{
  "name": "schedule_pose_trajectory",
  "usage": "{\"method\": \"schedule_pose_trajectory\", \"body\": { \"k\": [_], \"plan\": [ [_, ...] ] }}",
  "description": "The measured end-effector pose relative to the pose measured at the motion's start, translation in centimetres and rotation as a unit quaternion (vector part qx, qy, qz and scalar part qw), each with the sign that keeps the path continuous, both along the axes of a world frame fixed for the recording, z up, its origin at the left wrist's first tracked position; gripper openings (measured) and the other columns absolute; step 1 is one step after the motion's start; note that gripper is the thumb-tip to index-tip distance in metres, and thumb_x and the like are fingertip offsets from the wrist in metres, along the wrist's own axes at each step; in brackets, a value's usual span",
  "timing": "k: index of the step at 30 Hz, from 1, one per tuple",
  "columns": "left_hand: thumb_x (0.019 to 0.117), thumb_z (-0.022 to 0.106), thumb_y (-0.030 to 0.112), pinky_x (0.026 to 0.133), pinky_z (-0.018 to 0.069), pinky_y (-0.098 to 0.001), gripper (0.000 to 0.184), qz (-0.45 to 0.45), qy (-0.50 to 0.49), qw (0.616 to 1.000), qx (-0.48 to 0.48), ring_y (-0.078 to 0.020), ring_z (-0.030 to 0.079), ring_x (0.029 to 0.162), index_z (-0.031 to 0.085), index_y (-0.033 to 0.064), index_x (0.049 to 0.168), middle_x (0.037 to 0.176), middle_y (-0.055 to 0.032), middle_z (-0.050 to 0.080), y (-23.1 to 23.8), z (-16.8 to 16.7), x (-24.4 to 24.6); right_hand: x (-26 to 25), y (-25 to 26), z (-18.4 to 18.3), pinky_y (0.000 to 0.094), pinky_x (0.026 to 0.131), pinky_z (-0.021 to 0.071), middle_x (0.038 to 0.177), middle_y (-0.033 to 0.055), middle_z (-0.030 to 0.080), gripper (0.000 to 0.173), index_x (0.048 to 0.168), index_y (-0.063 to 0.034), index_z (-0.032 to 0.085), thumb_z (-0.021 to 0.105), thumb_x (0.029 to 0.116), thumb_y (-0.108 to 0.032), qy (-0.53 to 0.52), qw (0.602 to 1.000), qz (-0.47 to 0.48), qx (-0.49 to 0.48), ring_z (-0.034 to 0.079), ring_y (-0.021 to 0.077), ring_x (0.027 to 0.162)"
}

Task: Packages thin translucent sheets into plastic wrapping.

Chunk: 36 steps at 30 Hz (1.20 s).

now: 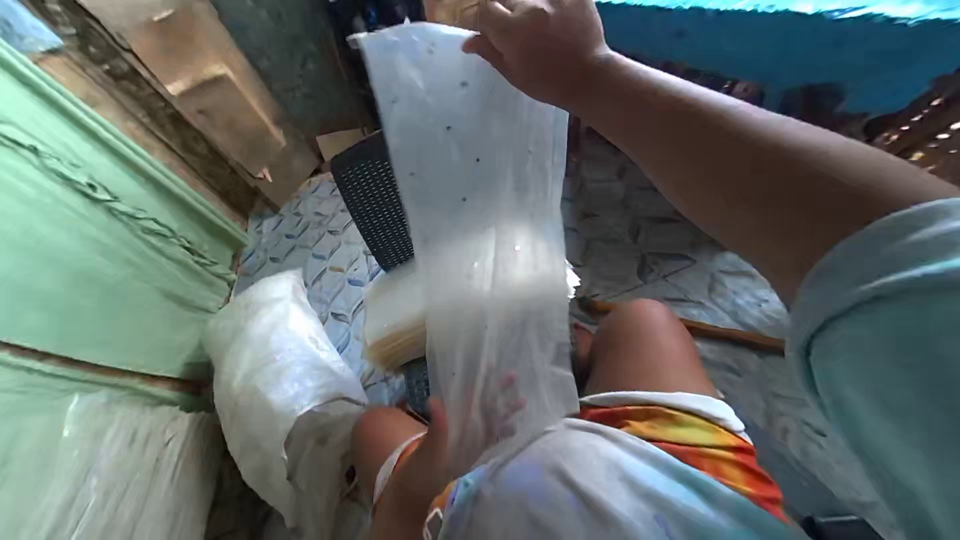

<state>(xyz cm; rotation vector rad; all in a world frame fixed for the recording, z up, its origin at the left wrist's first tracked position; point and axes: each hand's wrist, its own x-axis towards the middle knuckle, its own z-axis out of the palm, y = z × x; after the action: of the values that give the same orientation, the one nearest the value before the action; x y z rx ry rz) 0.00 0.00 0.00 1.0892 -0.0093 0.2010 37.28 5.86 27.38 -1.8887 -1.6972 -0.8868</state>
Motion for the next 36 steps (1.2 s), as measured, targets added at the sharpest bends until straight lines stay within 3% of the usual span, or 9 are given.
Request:
{"method": "schedule_pose_trajectory", "body": {
  "k": [4,6,7,9,12,20,26,31,36],
  "plan": [
    [0.0928,0.066,0.054,0.097,0.0553,-0.0389,0.036,0.232,0.176,0.747,0.598,-0.0076,0.069,0.099,0.077,0.0208,0.102,0.101,0.0054,0.075,4.9,9.2,-8.8,7.4,-0.6,-5.2,0.0765,0.079,0.0467,0.107,0.0334,0.068,0.071,0.118,0.0006,0.062,0.025,0.1084,-0.058,0.143,0.974,-0.158,-0.079,0.065,0.0583,0.103],
    [0.0865,0.074,0.043,0.108,0.0410,-0.0530,0.042,0.438,0.186,0.645,0.597,-0.0260,0.064,0.112,0.070,0.0014,0.088,0.110,-0.0161,0.070,10.1,10.6,-9.6,7.9,-0.4,-8.2,0.0773,0.081,0.0456,0.111,0.0335,0.067,0.071,0.114,0.0013,0.064,0.027,0.1078,-0.059,0.247,0.949,-0.182,-0.075,0.063,0.0577,0.108],
    [0.0876,0.075,0.039,0.109,0.0417,-0.0496,0.056,0.512,0.181,0.650,0.531,-0.0316,0.057,0.123,0.062,-0.0113,0.106,0.129,-0.0260,0.060,12.8,10.8,-9.6,7.7,0.1,-9.8,0.0769,0.083,0.0453,0.113,0.0328,0.067,0.070,0.114,0.0010,0.065,0.030,0.1073,-0.059,0.309,0.931,-0.183,-0.064,0.063,0.0561,0.111],
    [0.0916,0.070,0.040,0.104,0.0509,-0.0409,0.083,0.543,0.181,0.762,0.305,-0.0189,0.051,0.133,0.029,0.0080,0.156,0.154,-0.0085,0.043,16.9,10.2,-9.2,7.6,1.0,-12.6,0.0753,0.091,0.0437,0.119,0.0334,0.064,0.063,0.117,0.0041,0.064,0.038,0.1077,-0.052,0.423,0.892,-0.155,-0.032,0.060,0.0533,0.116],
    [0.1071,0.052,0.021,0.082,0.0585,-0.0379,0.032,0.529,0.236,0.809,0.098,-0.0170,0.069,0.096,0.051,0.0085,0.137,0.116,-0.0068,0.068,20.4,6.1,-5.9,6.6,0.8,-17.9,0.0696,0.101,0.0422,0.127,0.0364,0.058,0.049,0.126,0.0103,0.058,0.041,0.1106,-0.033,0.508,0.853,-0.106,-0.059,0.057,0.0512,0.121],
    [0.1128,0.028,0.038,0.091,0.0508,-0.0669,0.051,0.510,0.539,0.503,0.443,-0.0473,0.066,0.111,0.056,0.0034,0.137,0.118,-0.0283,0.067,27.2,-4.9,0.6,4.8,1.3,-34.0,0.0762,0.086,0.0464,0.118,0.0353,0.064,0.049,0.130,-0.0002,0.059,0.033,0.1124,-0.038,0.513,0.798,-0.251,-0.189,0.062,0.0567,0.111],
    [0.1127,0.030,0.040,0.106,0.0460,-0.0569,0.055,0.361,0.642,0.558,0.383,-0.0390,0.062,0.124,0.061,-0.0010,0.132,0.129,-0.0260,0.065,29.6,-12.8,1.4,4.3,1.6,-39.3,0.0710,0.089,0.0473,0.120,0.0298,0.067,0.051,0.130,-0.0063,0.061,0.032,0.1114,-0.044,0.484,0.750,-0.317,-0.321,0.063,0.0507,0.115],
    [0.1071,0.048,0.022,0.102,0.0404,-0.0707,0.048,0.437,0.585,0.508,0.457,-0.0533,0.048,0.132,0.044,0.0046,0.152,0.144,-0.0340,0.049,29.1,-7.5,3.4,4.4,4.0,-34.6,0.0769,0.097,0.0401,0.134,0.0371,0.054,0.043,0.132,0.0069,0.058,0.065,0.0999,-0.021,0.395,0.869,-0.181,-0.237,0.050,0.0586,0.126],
    [0.1110,0.026,0.048,0.115,0.0154,-0.0762,0.059,0.345,0.507,0.608,0.505,-0.0426,0.013,0.156,0.032,0.0199,0.162,0.170,-0.0097,0.024,29.1,-9.3,8.8,2.7,10.9,-38.6,0.0717,0.120,0.0114,0.169,0.0075,0.027,0.067,0.160,-0.0189,0.037,0.030,0.1064,-0.059,0.364,0.870,-0.006,-0.333,0.018,0.0349,0.157]
  ]
}}
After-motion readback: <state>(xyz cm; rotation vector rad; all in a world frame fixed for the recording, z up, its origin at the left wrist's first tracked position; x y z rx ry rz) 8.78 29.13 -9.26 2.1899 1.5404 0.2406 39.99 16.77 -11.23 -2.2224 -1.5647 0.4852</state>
